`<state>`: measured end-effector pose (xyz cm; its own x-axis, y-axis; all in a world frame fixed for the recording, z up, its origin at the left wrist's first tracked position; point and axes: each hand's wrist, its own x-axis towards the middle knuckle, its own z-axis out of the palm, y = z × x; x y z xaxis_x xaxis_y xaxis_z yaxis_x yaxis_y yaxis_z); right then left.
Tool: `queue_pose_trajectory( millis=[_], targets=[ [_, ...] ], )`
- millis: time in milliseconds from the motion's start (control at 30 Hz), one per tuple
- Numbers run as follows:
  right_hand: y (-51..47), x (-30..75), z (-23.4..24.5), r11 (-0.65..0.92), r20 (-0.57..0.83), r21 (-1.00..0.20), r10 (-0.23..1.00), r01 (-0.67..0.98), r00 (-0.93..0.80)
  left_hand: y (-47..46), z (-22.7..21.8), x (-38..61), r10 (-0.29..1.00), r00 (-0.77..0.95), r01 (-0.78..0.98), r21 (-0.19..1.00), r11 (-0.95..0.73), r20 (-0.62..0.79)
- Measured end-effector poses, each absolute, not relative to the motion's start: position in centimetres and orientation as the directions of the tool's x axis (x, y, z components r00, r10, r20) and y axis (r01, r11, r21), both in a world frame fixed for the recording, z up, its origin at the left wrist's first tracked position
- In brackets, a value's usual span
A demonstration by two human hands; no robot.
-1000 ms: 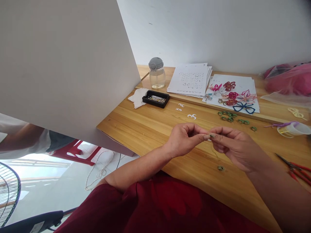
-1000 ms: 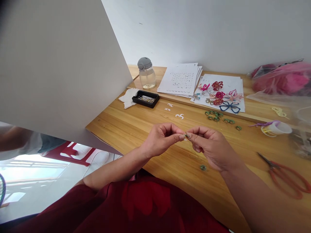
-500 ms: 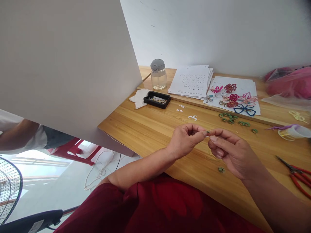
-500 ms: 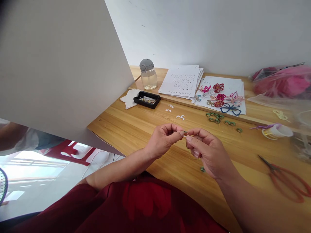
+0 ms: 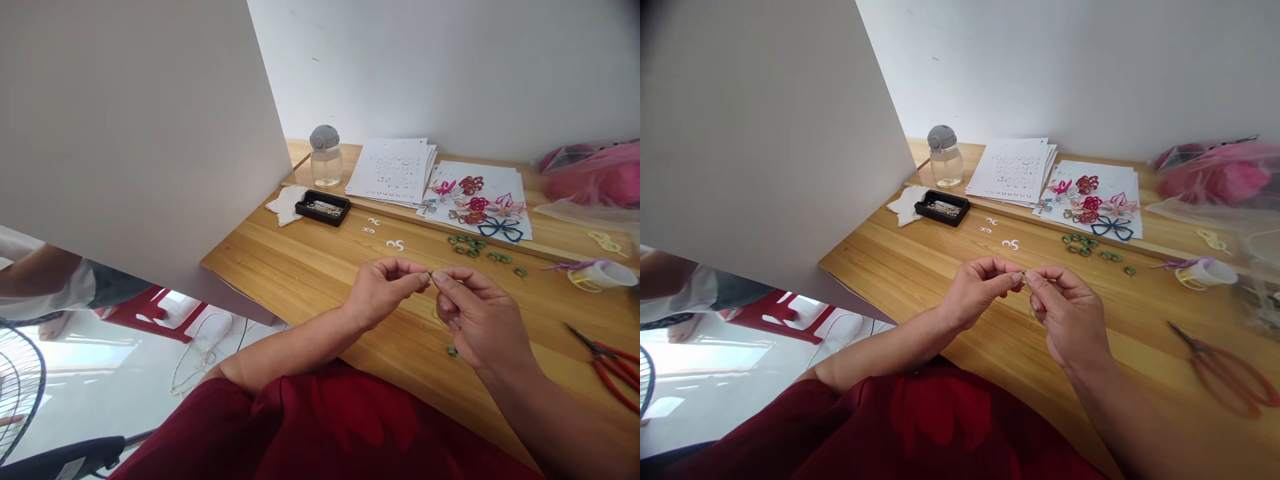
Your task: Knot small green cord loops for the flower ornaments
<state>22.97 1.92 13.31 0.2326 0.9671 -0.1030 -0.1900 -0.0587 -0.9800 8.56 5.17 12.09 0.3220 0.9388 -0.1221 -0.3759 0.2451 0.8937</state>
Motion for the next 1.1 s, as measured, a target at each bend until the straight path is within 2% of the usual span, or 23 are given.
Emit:
queue_pose_trajectory(
  millis=[433, 500, 567, 633, 733, 833, 933, 1033, 1100],
  targets=[
    [1.7, 23.2, 13.0, -0.012, -0.031, -0.994, 0.986, -0.112, 0.166, 4.8, 12.4, 8.8, 0.948, 0.271, -0.374, 0.889, 0.264, -0.168],
    [1.3, 23.4, 12.8, 0.037, 0.033, -0.999, 0.984, -0.019, 0.173, 4.8, 12.5, 8.8, 0.95, 0.258, -0.378, 0.886, 0.268, -0.177],
    [0.8, 23.7, 12.6, 0.129, 0.166, -0.976, 0.963, 0.175, 0.213, 4.8, 12.6, 8.8, 0.951, 0.248, -0.379, 0.885, 0.272, -0.186],
    [0.3, 23.9, 12.4, 0.223, 0.339, -0.877, 0.915, 0.426, 0.217, 4.9, 12.5, 8.8, 0.954, 0.241, -0.381, 0.886, 0.264, -0.181],
    [0.0, 24.6, 12.0, 0.37, 0.56, -0.624, 0.826, 0.688, 0.064, 5.0, 12.3, 8.9, 0.964, 0.225, -0.385, 0.896, 0.222, -0.142],
    [0.2, 25.5, 11.6, 0.508, 0.677, -0.382, 0.723, 0.772, -0.14, 5.0, 12.3, 8.8, 0.976, 0.2, -0.341, 0.928, 0.149, -0.083],
    [0.5, 25.9, 11.5, 0.557, 0.713, -0.188, 0.643, 0.809, -0.278, 5.0, 12.3, 8.7, 0.984, 0.18, -0.236, 0.97, 0.056, -0.013],
    [0.6, 25.7, 11.9, 0.554, 0.739, -0.081, 0.591, 0.828, -0.323, 5.1, 12.2, 8.5, 0.983, 0.18, -0.127, 0.992, -0.025, 0.048],
    [0.7, 25.5, 12.4, 0.547, 0.765, -0.07, 0.566, 0.834, -0.307, 5.1, 12.0, 8.4, 0.979, 0.196, -0.068, 0.996, -0.052, 0.064]
  ],
)
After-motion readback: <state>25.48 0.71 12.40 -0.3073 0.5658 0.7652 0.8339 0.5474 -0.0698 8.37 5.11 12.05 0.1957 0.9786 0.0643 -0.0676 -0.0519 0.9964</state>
